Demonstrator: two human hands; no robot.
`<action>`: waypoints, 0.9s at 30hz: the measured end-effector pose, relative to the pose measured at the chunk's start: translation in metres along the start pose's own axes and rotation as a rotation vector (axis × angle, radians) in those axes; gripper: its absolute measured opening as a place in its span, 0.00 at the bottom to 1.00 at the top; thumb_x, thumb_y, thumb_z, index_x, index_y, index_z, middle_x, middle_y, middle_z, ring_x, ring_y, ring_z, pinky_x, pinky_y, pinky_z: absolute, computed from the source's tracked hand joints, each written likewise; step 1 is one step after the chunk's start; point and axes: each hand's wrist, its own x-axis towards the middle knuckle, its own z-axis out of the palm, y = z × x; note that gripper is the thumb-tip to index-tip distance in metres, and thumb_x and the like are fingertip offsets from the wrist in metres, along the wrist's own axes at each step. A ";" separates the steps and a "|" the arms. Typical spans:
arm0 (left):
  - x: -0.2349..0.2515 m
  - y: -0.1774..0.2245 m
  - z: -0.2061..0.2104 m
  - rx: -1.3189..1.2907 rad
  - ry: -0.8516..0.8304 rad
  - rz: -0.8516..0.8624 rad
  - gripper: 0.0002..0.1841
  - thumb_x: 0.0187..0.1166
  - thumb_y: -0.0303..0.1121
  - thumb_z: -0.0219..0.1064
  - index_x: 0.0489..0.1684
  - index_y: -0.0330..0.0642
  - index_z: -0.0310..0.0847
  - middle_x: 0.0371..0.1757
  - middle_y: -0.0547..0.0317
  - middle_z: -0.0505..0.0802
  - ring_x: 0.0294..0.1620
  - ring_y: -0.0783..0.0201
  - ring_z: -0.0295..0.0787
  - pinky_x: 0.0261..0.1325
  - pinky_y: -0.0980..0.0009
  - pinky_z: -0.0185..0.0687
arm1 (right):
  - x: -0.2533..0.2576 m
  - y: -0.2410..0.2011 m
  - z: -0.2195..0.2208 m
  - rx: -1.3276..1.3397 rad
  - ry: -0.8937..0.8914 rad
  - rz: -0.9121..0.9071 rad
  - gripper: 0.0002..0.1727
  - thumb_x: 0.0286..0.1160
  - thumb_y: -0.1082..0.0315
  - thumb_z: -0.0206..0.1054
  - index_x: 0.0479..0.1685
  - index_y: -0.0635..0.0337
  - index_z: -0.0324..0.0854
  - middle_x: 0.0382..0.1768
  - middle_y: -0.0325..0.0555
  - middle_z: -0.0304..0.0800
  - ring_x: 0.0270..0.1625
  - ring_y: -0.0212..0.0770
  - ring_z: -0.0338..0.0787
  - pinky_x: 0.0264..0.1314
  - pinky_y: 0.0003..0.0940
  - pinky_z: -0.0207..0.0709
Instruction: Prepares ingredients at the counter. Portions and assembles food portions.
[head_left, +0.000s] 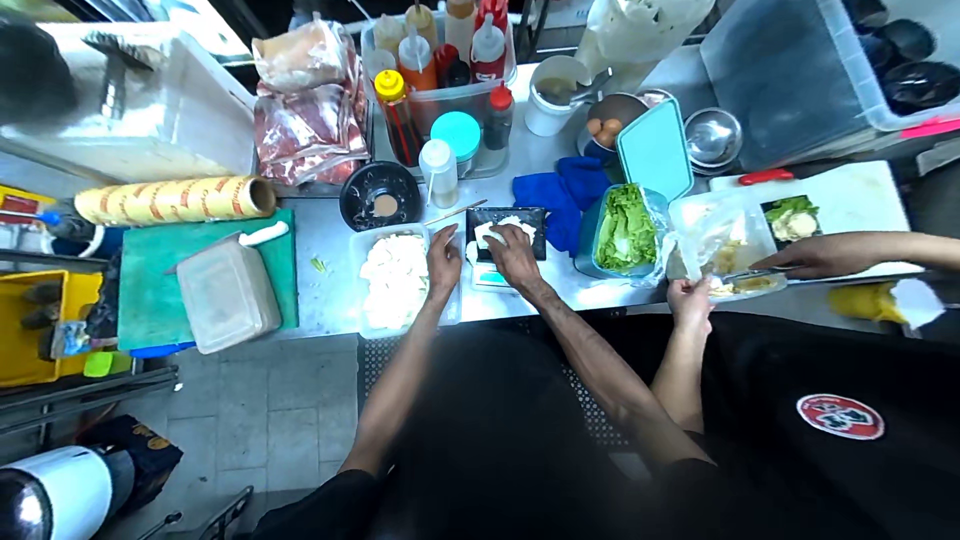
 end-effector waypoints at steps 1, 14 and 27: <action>-0.008 0.006 -0.012 0.002 -0.002 0.009 0.21 0.88 0.25 0.56 0.79 0.39 0.74 0.80 0.47 0.81 0.76 0.53 0.82 0.77 0.53 0.80 | 0.004 0.005 0.008 -0.034 -0.009 -0.032 0.15 0.86 0.62 0.61 0.62 0.50 0.90 0.72 0.49 0.84 0.79 0.58 0.76 0.82 0.59 0.68; -0.072 -0.005 -0.149 0.070 0.173 -0.167 0.12 0.86 0.29 0.64 0.62 0.39 0.84 0.56 0.51 0.94 0.48 0.59 0.95 0.56 0.55 0.93 | 0.006 -0.026 0.039 -0.086 -0.108 -0.115 0.12 0.80 0.66 0.63 0.53 0.56 0.91 0.53 0.54 0.90 0.59 0.60 0.86 0.60 0.57 0.78; -0.056 -0.022 -0.121 0.998 -0.254 -0.006 0.25 0.63 0.42 0.84 0.60 0.47 0.88 0.67 0.47 0.88 0.71 0.36 0.78 0.67 0.34 0.72 | 0.023 0.017 -0.033 0.041 0.091 0.380 0.22 0.80 0.48 0.68 0.61 0.52 0.91 0.64 0.56 0.85 0.66 0.63 0.79 0.71 0.59 0.70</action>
